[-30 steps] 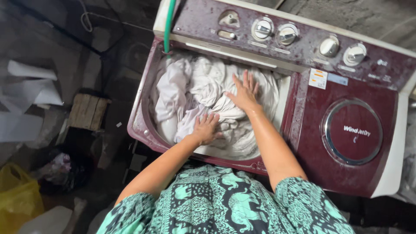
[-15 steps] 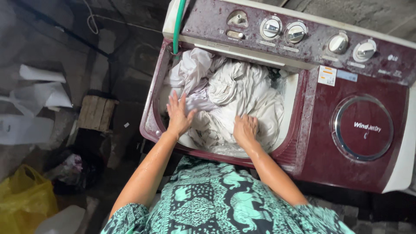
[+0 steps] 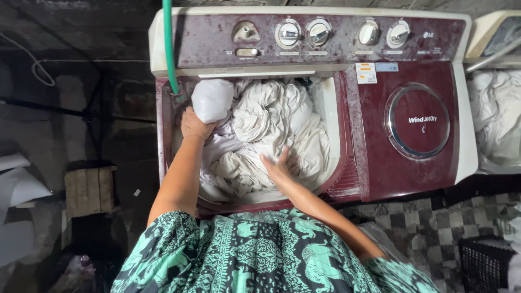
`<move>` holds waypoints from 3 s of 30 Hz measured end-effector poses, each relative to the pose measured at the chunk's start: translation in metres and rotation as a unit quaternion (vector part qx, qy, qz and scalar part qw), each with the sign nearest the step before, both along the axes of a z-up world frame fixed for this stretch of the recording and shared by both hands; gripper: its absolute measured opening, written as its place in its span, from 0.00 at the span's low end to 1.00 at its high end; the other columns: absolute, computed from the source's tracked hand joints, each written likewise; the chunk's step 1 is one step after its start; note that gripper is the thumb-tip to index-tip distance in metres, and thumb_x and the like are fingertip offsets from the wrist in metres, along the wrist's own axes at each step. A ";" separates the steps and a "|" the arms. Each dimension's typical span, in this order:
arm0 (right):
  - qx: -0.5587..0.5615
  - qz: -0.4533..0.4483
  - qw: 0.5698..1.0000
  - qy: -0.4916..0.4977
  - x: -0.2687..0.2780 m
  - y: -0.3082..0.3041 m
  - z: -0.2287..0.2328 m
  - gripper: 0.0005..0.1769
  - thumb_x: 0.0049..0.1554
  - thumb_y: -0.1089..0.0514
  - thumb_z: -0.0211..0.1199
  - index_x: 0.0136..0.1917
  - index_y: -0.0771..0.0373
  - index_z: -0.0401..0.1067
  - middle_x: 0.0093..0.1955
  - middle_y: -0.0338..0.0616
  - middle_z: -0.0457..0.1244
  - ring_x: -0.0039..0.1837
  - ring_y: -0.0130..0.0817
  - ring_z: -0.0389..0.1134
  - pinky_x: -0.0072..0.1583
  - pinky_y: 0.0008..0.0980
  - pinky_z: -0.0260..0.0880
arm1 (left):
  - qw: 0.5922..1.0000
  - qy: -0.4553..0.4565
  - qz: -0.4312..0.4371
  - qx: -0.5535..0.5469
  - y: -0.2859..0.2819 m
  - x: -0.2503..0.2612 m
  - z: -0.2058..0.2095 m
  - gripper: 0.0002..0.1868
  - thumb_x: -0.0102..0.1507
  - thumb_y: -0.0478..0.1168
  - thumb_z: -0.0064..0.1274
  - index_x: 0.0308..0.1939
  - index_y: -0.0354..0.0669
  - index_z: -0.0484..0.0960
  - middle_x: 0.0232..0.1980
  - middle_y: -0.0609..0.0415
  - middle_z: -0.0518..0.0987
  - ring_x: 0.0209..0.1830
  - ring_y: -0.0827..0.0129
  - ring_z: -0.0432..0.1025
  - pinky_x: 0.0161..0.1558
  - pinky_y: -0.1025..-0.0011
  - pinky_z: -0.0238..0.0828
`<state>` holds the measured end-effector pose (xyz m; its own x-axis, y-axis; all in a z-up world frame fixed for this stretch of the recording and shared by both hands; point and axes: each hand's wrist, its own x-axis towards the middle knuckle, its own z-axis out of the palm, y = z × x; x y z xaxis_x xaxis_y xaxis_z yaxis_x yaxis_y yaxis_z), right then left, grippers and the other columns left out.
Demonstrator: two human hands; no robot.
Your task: The person puts white laundry into a washing machine, adds detergent, and pushes the clothes down into the water.
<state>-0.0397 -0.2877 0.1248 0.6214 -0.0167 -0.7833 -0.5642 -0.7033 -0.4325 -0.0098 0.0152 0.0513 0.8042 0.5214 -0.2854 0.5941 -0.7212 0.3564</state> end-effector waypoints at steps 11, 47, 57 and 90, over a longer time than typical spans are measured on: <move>-0.221 -0.049 0.973 -0.034 0.096 0.019 -0.157 0.48 0.56 0.29 0.56 0.83 0.42 0.46 0.86 0.60 0.23 0.84 0.71 0.27 0.77 0.73 0.31 | 0.991 0.101 -0.080 -0.031 -0.049 -0.031 0.009 0.24 0.61 0.59 0.52 0.45 0.46 0.88 0.47 0.41 0.85 0.51 0.48 0.79 0.53 0.55 0.76; 0.113 -0.073 0.991 -0.003 0.002 -0.006 0.002 0.65 0.50 0.23 0.54 0.82 0.42 0.16 0.85 0.50 0.13 0.85 0.55 0.14 0.76 0.71 0.25 | 0.939 0.304 -0.132 -0.089 -0.017 -0.022 -0.080 0.29 0.69 0.59 0.37 0.66 0.49 0.77 0.69 0.41 0.75 0.71 0.47 0.68 0.70 0.53 0.64; -0.236 0.169 0.936 -0.197 0.082 0.003 -0.146 0.60 0.55 0.16 0.48 0.85 0.50 0.35 0.84 0.69 0.33 0.84 0.67 0.25 0.72 0.79 0.19 | 0.830 0.349 -0.378 -0.218 -0.106 -0.080 -0.109 0.24 0.69 0.50 0.38 0.59 0.40 0.80 0.62 0.36 0.77 0.62 0.45 0.71 0.65 0.55 0.66; 0.078 -0.088 0.993 0.026 0.036 -0.013 -0.062 0.73 0.46 0.22 0.59 0.82 0.46 0.14 0.85 0.54 0.12 0.84 0.53 0.12 0.77 0.72 0.31 | 0.984 0.130 -0.101 0.064 -0.017 -0.017 -0.048 0.30 0.56 0.48 0.64 0.60 0.46 0.76 0.67 0.44 0.67 0.68 0.50 0.63 0.65 0.53 0.63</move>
